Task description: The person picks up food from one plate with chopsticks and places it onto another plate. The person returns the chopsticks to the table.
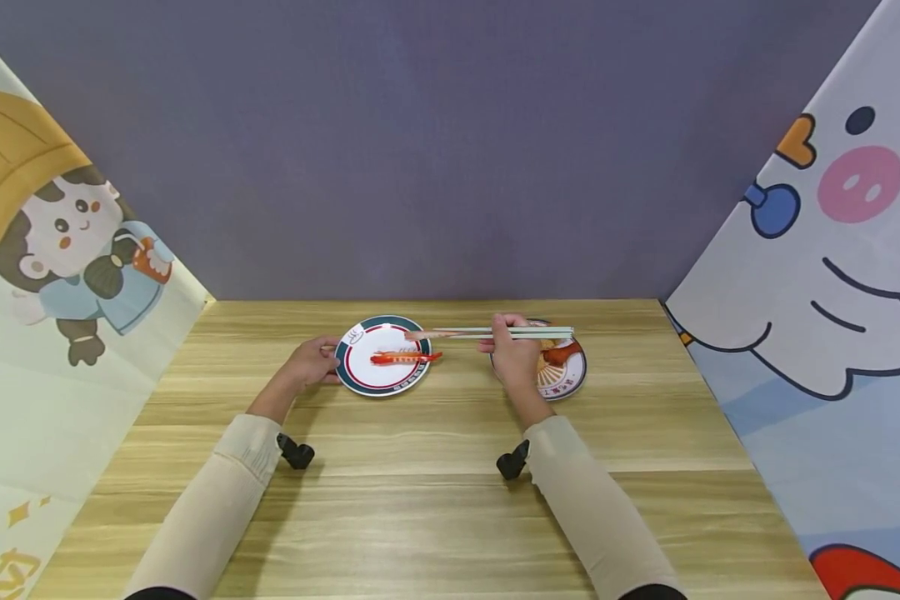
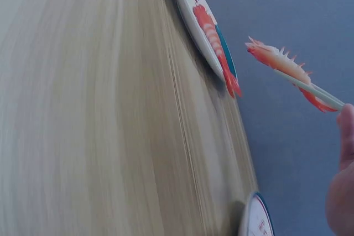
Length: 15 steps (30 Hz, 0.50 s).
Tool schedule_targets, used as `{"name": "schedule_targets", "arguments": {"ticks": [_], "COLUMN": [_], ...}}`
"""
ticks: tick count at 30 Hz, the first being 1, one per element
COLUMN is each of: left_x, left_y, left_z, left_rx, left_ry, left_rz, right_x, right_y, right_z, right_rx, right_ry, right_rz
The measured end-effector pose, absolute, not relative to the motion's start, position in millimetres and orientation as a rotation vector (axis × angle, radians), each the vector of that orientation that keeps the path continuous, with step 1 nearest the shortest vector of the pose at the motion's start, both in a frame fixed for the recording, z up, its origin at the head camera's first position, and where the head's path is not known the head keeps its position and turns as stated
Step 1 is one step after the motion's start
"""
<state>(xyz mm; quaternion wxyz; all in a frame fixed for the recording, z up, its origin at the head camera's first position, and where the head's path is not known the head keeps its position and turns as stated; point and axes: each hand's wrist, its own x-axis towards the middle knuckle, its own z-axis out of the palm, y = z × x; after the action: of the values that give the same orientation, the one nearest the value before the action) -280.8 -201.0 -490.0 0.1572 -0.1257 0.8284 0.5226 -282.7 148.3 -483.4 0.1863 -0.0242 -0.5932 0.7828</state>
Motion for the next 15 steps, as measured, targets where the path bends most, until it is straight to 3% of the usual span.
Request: {"name": "schedule_targets", "arguments": {"ticks": [15], "left_x": [-282.3], "left_y": [-202.7], "left_z": [-489.5], "left_rx": [-0.357], "left_ry": [2.360], "left_rz": [1.493], "right_x": [-291.2], "right_y": [100.7], "right_z": [-491.0], "right_rx": [-0.205], "right_ry": [-1.711], "right_rz": [2.249]}}
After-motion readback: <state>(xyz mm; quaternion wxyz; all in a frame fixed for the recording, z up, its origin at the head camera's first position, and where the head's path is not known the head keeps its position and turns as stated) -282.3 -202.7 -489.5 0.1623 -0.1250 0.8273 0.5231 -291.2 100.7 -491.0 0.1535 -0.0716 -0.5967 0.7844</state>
